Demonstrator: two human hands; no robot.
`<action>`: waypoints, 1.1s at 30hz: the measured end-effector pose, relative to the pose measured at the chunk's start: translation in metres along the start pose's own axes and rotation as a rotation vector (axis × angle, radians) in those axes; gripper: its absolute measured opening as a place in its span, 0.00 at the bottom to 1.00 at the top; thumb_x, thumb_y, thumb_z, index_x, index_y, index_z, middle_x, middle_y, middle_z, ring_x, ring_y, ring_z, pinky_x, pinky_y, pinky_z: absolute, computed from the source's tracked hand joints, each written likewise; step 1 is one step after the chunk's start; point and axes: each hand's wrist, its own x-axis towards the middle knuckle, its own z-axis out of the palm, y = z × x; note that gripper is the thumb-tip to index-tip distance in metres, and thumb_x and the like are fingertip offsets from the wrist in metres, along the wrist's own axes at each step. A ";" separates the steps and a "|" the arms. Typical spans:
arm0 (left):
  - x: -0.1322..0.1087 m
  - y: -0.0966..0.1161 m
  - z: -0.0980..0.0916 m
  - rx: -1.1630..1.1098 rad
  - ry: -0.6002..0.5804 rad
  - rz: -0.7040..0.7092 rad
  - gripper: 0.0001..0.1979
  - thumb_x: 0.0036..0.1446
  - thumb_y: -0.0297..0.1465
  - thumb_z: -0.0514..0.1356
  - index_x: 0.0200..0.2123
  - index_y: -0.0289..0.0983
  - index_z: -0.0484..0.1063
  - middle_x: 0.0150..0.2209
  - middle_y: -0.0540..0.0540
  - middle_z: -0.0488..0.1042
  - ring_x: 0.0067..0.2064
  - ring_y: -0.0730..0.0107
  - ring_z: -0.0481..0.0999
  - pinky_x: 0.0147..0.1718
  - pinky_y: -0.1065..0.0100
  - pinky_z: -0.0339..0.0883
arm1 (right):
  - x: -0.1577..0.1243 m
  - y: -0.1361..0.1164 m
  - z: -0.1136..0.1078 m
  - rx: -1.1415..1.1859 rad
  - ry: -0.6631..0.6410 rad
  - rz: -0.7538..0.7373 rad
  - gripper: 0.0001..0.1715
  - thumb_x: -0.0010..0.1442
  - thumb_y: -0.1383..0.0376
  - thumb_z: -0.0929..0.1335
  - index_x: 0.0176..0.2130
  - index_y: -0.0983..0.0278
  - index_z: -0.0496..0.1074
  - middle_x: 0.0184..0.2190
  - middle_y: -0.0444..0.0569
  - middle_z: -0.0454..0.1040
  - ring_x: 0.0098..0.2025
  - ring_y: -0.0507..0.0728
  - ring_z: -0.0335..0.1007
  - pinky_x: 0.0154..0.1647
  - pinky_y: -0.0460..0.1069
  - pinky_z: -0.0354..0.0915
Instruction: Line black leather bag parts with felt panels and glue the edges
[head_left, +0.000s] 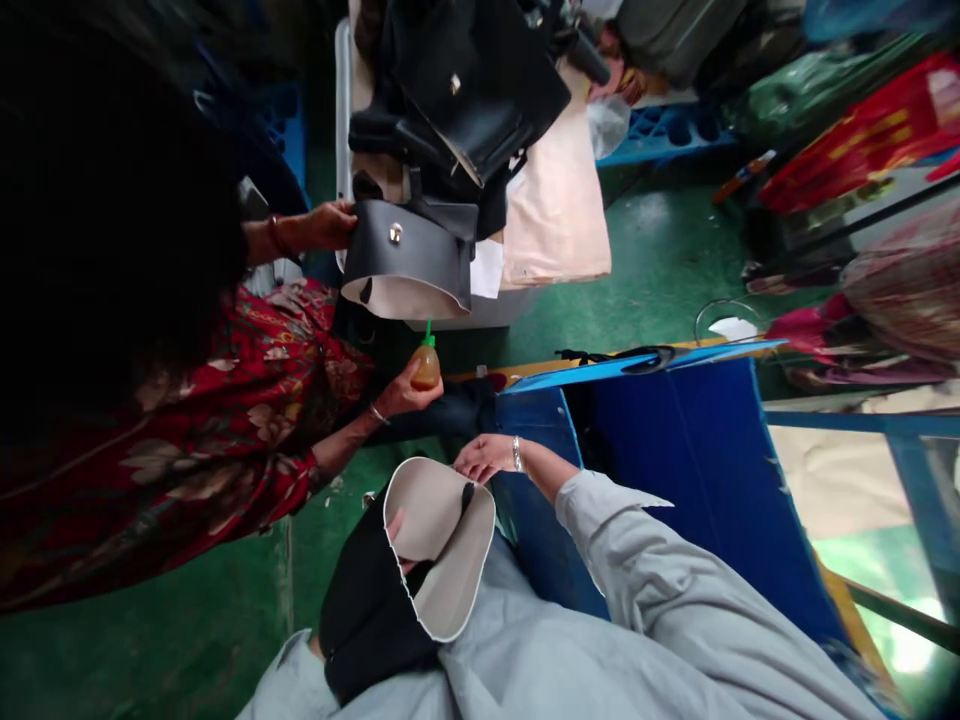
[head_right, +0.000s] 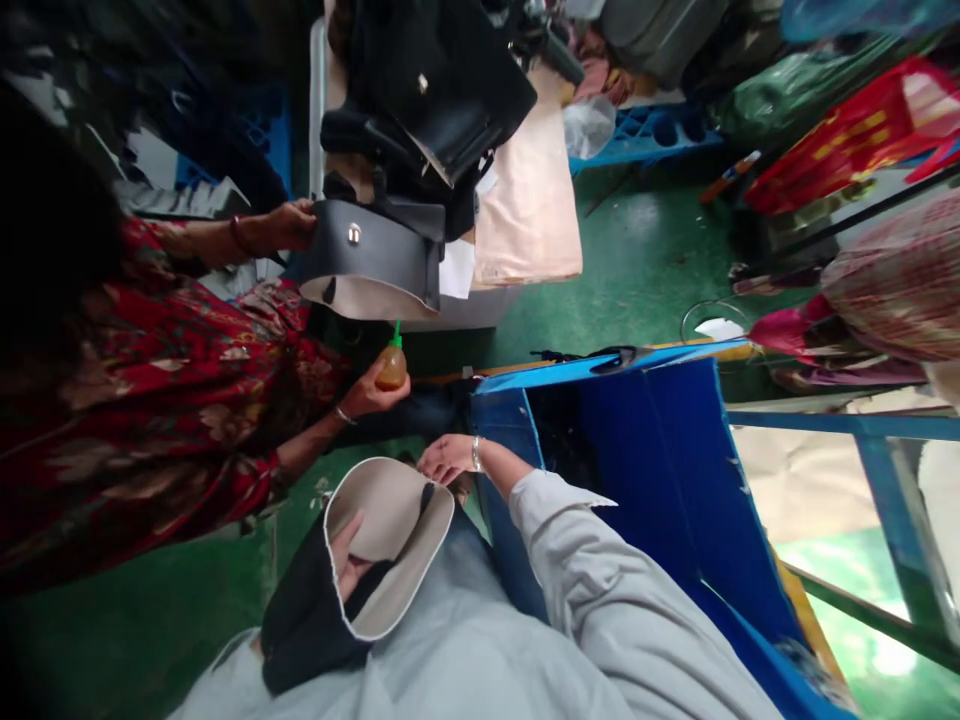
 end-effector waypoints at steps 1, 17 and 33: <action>0.005 -0.003 -0.006 -0.022 0.018 -0.015 0.13 0.61 0.38 0.52 0.42 0.35 0.68 0.37 0.47 0.72 0.34 0.74 0.71 0.36 0.67 0.68 | 0.000 0.003 -0.002 0.010 -0.003 0.000 0.13 0.45 0.62 0.72 0.32 0.68 0.74 0.26 0.47 0.75 0.25 0.49 0.71 0.26 0.43 0.68; 0.043 -0.004 -0.033 -0.443 0.044 -0.297 0.16 0.57 0.36 0.51 0.47 0.35 0.61 0.33 0.49 0.69 0.32 0.77 0.74 0.27 0.80 0.68 | -0.001 0.028 0.012 0.093 0.032 -0.088 0.17 0.36 0.67 0.76 0.30 0.69 0.73 0.21 0.40 0.71 0.22 0.45 0.63 0.23 0.40 0.59; 0.045 -0.005 -0.045 -0.188 0.021 -0.255 0.18 0.59 0.42 0.48 0.42 0.33 0.63 0.33 0.48 0.66 0.33 0.81 0.74 0.29 0.84 0.66 | 0.016 0.051 0.028 0.377 0.211 -0.143 0.13 0.38 0.65 0.74 0.26 0.67 0.71 0.18 0.39 0.69 0.19 0.45 0.60 0.21 0.41 0.54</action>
